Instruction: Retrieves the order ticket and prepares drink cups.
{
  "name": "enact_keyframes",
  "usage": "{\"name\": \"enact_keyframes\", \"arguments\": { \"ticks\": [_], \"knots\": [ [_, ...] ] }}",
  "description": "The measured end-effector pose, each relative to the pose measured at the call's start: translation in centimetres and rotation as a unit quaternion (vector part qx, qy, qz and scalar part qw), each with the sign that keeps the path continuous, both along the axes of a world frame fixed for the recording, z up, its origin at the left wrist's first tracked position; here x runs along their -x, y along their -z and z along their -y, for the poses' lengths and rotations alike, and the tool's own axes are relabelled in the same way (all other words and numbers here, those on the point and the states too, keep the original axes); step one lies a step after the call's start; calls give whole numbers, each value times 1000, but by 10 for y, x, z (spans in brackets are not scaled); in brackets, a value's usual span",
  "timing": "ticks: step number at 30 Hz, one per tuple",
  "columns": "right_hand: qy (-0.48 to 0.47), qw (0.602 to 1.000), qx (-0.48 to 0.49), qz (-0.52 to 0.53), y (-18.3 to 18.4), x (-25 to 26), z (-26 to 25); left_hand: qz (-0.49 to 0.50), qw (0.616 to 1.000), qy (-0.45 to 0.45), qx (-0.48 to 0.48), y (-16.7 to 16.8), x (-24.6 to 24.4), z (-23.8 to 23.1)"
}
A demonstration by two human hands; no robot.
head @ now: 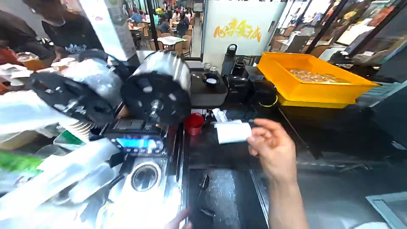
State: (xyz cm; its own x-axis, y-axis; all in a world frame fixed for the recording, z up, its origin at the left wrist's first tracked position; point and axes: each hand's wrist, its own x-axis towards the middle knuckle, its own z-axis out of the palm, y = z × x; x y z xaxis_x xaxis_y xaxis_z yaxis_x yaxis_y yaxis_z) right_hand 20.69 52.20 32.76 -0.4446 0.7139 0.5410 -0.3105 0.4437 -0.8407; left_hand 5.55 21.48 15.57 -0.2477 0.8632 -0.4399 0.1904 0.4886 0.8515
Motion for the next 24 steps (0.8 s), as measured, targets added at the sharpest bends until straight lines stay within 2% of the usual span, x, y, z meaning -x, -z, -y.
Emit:
{"name": "enact_keyframes", "arguments": {
  "ticks": [1, 2, 3, 5, 7, 10, 13, 15, 19, 24],
  "knots": [
    [-34, 999, 16, -12, 15, -4, 28, 77, 985, -27, -153, 5, 0, 0],
    [-63, 997, 32, -22, 29, -8, 56, 149, 958, -18, -243, 4, 4, -4],
    [-90, 994, 50, -23, 43, -11, 85, 212, 934, 4, -288, -2, 8, -8],
    [-142, 986, 86, -14, 67, -17, 139, 348, 891, 18, -290, -23, 10, -9],
    [-181, 976, 117, 3, 88, -23, 185, 459, 856, 3, -237, -44, 10, 2],
    [-216, 963, 158, 32, 115, -39, 244, 483, 862, -24, -152, -42, 7, 40],
    [-241, 953, 178, 43, 128, -44, 284, 497, 857, -57, -128, -29, 10, 79],
    [-260, 947, 180, 56, 129, -42, 303, 503, 849, -85, -139, -25, 12, 105],
    [-301, 933, 178, 83, 125, -28, 332, 504, 830, -156, -181, -37, 21, 158],
    [-358, 910, 174, 118, 119, -6, 371, 455, 826, -241, -228, -55, 28, 224]
  ]
}}
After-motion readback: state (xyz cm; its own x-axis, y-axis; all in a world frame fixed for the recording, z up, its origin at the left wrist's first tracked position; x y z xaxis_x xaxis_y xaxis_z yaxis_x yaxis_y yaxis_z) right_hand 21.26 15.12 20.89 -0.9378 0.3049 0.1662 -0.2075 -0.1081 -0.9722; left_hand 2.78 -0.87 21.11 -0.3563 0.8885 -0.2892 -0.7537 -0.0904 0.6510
